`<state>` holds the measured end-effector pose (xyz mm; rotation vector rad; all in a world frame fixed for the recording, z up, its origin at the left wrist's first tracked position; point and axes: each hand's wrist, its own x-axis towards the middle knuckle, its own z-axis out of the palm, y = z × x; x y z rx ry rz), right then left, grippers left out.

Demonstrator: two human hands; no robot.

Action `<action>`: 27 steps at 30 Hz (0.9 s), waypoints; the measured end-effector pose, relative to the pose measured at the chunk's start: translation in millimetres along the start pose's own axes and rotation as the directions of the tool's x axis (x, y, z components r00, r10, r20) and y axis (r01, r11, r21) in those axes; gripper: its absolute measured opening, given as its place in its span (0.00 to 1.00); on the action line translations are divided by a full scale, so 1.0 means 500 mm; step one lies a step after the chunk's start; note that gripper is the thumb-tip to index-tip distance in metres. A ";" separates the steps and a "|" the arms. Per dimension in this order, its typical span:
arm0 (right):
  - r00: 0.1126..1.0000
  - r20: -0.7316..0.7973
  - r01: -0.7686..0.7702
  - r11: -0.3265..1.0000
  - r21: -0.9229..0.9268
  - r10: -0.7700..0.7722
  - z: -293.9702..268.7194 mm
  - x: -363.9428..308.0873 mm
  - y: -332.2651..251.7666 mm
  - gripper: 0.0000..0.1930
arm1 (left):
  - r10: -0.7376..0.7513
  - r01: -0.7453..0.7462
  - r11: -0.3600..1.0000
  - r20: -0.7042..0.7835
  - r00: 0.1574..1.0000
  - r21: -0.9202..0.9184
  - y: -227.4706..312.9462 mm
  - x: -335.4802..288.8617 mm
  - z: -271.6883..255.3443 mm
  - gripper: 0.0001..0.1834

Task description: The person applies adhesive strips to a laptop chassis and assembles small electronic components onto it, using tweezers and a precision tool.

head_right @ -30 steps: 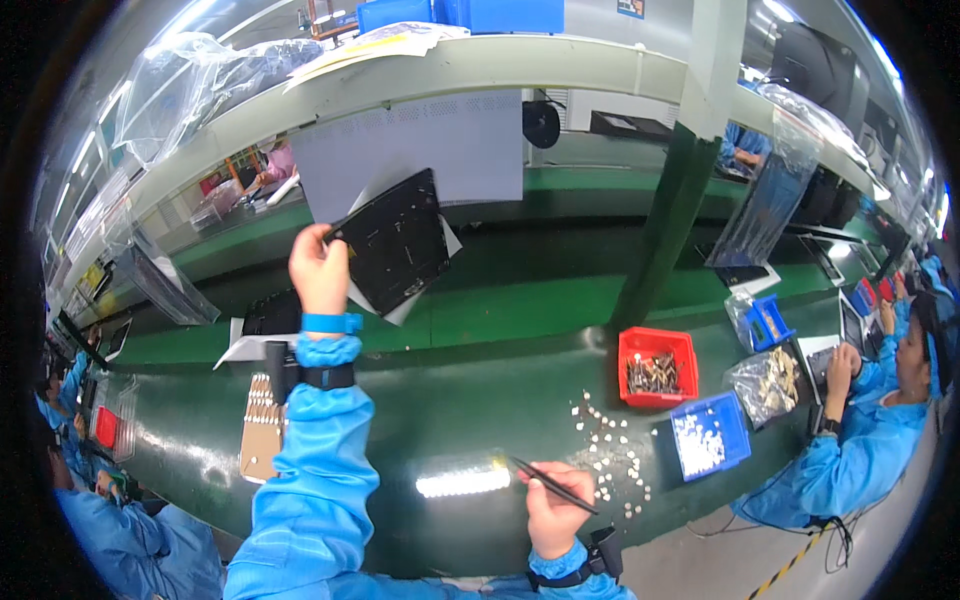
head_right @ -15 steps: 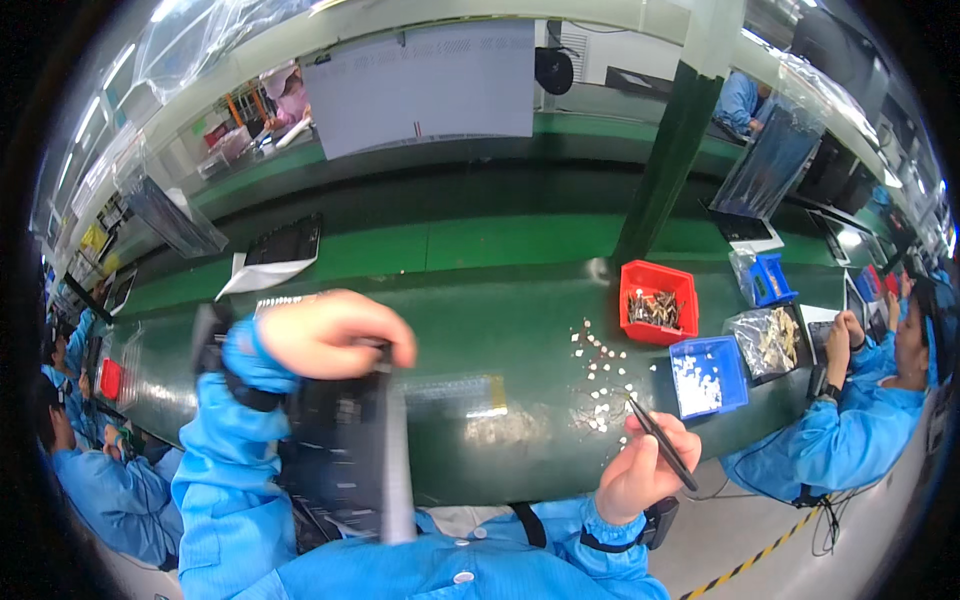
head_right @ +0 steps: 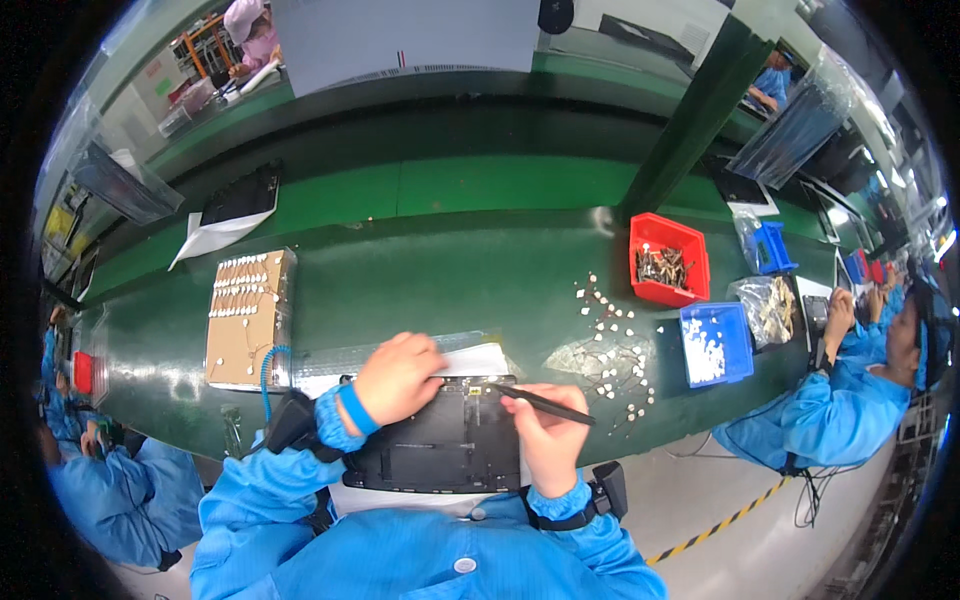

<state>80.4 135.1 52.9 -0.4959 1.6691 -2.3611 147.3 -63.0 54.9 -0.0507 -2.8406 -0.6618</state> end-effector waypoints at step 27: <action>0.950 -0.045 -0.310 0.919 -0.242 0.309 0.077 0.003 0.060 0.10 | -0.118 0.047 0.953 -0.223 0.968 -0.301 -0.037 -0.056 0.039 0.10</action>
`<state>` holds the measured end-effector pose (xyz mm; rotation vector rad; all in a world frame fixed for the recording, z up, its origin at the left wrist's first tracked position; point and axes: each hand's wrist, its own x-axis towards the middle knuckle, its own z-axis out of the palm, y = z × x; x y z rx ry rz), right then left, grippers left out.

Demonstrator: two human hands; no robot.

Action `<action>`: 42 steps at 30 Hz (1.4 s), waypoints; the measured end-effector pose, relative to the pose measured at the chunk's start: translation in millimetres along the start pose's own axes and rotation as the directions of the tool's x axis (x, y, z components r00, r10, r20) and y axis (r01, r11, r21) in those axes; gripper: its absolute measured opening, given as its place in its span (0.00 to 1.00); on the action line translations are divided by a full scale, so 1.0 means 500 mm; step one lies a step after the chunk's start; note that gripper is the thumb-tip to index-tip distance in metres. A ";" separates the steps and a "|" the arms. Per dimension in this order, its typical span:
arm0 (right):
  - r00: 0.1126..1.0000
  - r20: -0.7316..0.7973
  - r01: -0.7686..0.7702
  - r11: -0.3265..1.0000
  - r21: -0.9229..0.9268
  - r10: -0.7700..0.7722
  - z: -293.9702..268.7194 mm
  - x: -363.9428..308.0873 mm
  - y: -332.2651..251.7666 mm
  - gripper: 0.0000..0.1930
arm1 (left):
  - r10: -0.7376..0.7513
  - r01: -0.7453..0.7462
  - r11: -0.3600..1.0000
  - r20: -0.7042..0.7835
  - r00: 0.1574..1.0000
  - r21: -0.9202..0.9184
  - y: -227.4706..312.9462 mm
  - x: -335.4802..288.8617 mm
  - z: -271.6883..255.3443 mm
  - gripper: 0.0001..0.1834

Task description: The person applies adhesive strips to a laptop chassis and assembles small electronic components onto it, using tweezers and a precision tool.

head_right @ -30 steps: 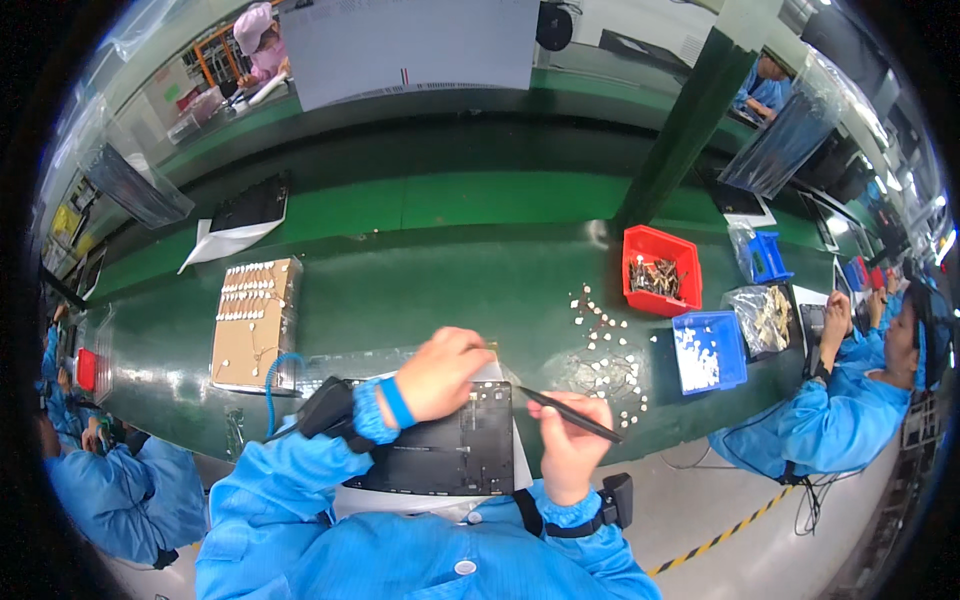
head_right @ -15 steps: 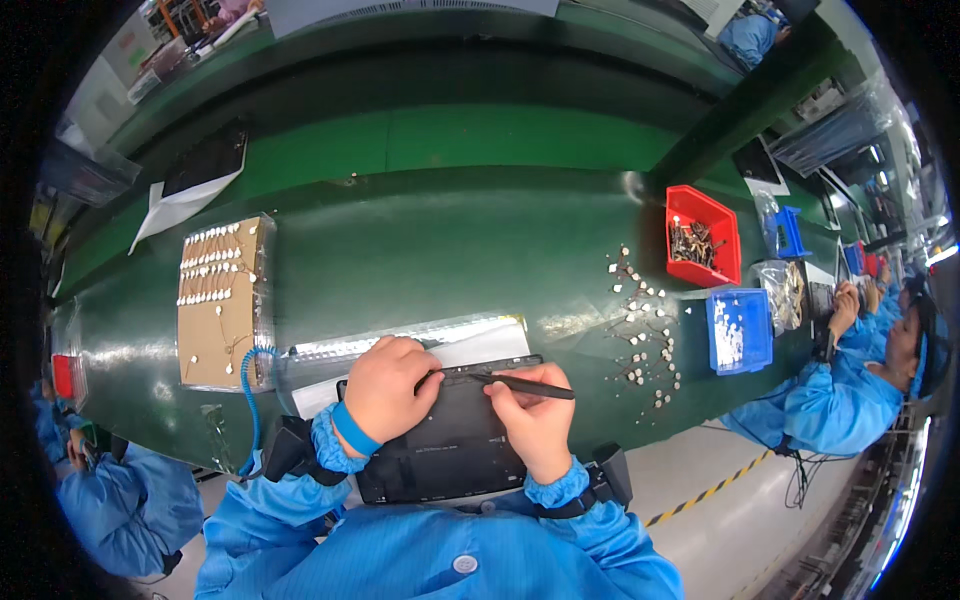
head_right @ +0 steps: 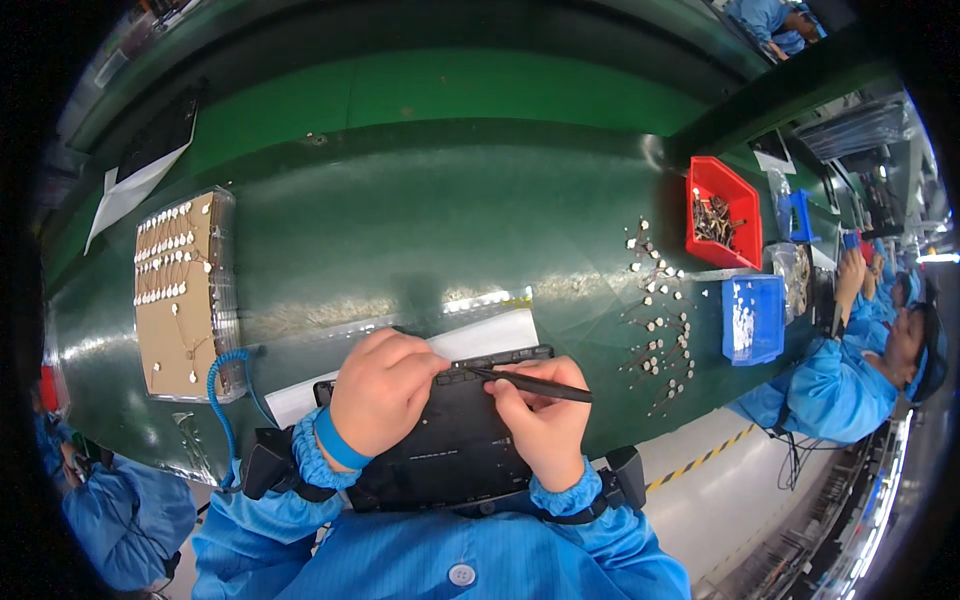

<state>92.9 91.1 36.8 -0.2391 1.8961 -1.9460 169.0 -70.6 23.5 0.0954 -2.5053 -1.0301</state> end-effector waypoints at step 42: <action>0.995 0.028 0.096 0.992 -0.087 -0.094 0.003 -0.009 0.017 0.10 | 0.014 -0.015 0.998 0.015 1.000 0.064 0.012 0.001 -0.003 0.12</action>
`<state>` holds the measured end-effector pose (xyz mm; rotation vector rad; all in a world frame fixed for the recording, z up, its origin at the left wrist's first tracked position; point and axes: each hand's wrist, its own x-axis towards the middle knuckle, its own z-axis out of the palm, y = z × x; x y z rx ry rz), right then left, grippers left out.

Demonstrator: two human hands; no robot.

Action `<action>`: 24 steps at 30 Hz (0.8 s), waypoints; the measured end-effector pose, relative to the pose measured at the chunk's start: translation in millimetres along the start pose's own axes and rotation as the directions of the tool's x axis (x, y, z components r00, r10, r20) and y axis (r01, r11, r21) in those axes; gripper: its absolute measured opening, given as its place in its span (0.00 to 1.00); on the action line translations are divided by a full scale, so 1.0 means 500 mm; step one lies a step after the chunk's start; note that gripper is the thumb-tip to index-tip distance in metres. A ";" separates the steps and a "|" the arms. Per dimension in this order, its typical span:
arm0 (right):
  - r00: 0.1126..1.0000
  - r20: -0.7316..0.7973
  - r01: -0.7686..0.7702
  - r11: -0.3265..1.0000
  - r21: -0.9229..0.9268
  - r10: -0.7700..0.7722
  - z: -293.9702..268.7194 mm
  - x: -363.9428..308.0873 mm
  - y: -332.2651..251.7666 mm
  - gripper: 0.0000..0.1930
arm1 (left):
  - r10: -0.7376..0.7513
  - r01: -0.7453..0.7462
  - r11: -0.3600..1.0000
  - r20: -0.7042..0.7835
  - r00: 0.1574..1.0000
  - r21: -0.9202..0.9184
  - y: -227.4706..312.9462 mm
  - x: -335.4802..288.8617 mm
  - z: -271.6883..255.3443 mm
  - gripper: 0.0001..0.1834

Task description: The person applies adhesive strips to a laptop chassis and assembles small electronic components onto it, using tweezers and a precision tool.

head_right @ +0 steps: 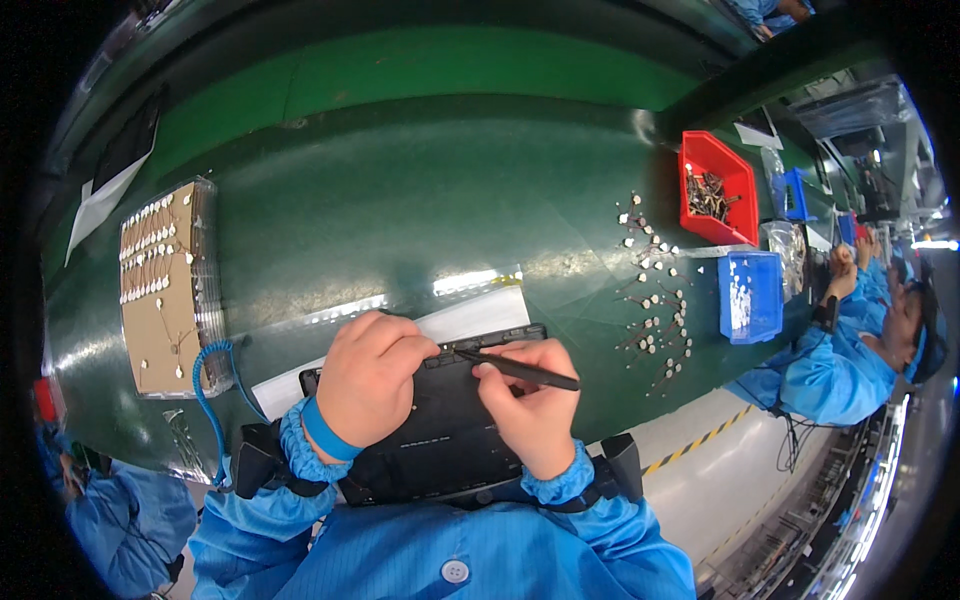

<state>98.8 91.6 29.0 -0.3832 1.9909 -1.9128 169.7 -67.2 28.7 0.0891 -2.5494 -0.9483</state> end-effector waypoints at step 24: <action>0.882 -0.303 -0.015 0.621 -0.784 -0.361 -0.377 -0.016 0.014 0.07 | 0.021 -0.022 1.000 0.072 0.997 0.004 0.013 0.008 -0.014 0.15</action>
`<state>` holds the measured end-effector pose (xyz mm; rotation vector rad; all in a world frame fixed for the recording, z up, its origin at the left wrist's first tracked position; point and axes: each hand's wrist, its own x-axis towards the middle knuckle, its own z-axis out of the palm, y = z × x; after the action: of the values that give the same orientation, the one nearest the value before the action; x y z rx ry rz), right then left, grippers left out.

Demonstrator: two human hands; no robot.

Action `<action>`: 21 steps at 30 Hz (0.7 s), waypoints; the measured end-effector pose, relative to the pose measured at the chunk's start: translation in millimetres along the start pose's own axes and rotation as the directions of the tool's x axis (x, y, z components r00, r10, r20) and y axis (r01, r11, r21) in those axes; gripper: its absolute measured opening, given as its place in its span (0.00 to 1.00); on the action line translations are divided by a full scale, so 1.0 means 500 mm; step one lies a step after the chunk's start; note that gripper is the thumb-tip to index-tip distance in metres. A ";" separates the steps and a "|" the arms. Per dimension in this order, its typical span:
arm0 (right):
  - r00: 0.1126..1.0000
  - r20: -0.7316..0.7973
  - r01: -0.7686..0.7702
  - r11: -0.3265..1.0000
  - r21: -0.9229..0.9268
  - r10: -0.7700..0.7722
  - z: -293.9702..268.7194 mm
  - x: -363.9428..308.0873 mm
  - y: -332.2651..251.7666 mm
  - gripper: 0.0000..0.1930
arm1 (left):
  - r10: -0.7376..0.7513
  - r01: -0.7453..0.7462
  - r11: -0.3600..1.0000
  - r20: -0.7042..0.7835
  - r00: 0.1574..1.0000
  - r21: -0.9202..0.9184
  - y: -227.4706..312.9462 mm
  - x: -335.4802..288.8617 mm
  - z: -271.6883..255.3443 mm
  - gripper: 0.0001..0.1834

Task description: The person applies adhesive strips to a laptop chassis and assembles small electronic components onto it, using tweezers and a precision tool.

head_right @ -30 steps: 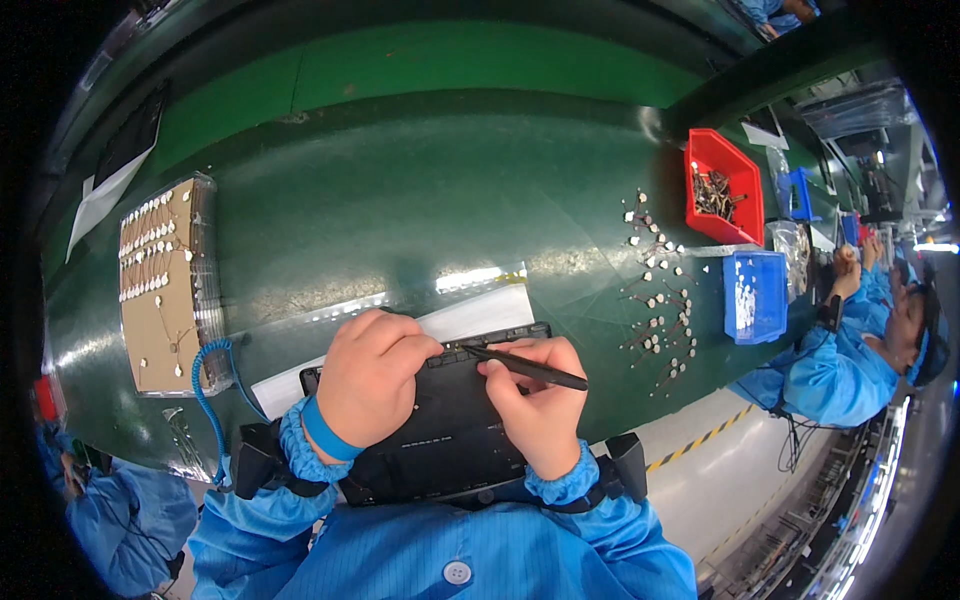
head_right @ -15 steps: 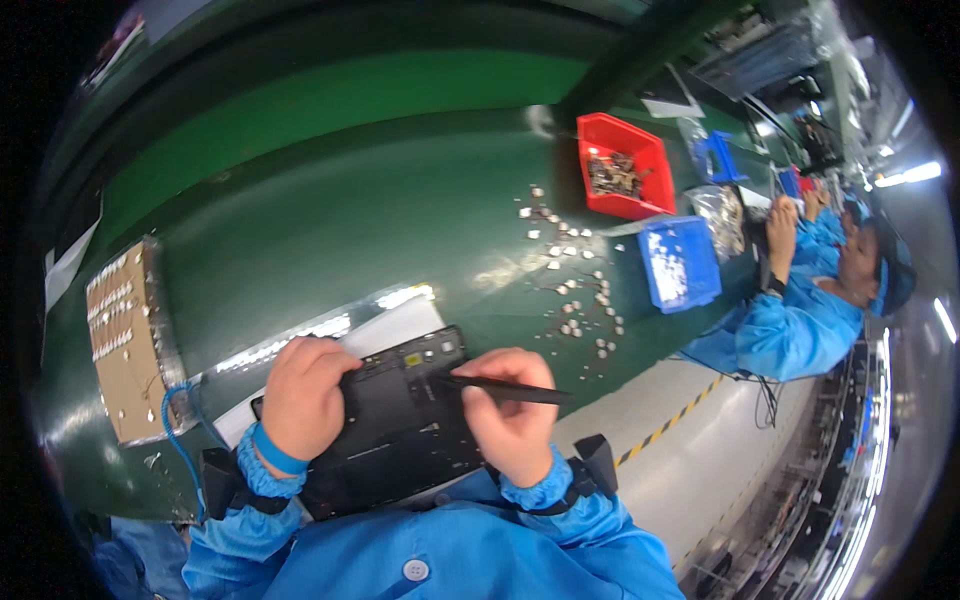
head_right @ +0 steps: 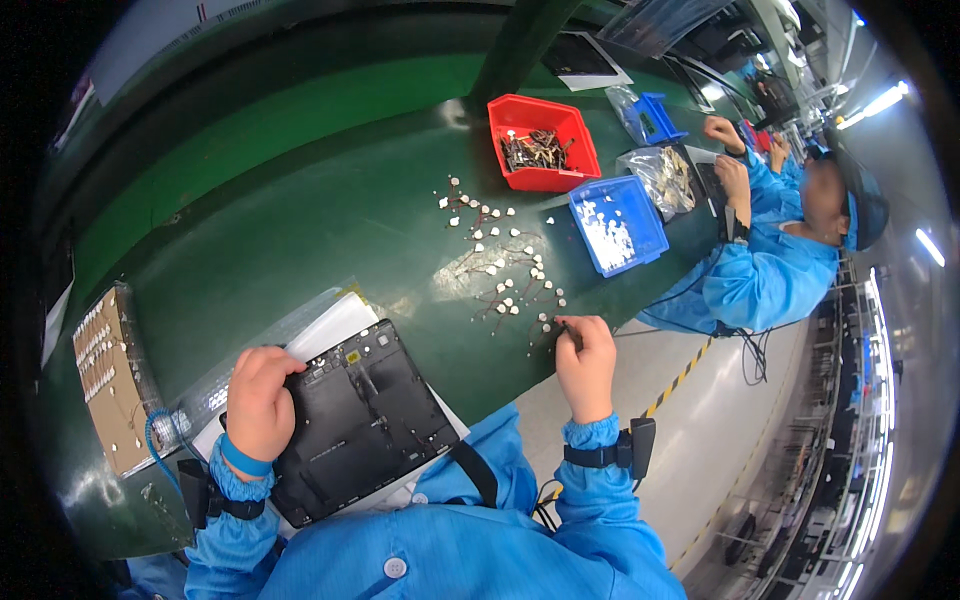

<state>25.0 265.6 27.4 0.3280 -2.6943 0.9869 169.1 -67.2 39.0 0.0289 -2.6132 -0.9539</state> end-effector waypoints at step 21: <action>0.599 0.763 0.088 0.967 0.237 -0.242 0.043 -0.168 -0.234 0.07 | 0.077 -0.078 0.997 -0.042 0.996 -0.023 -0.021 -0.013 0.008 0.15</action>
<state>135.1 174.7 55.4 1.3247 -3.2162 1.2344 172.8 -71.9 27.6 -0.0578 -2.5449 -0.9481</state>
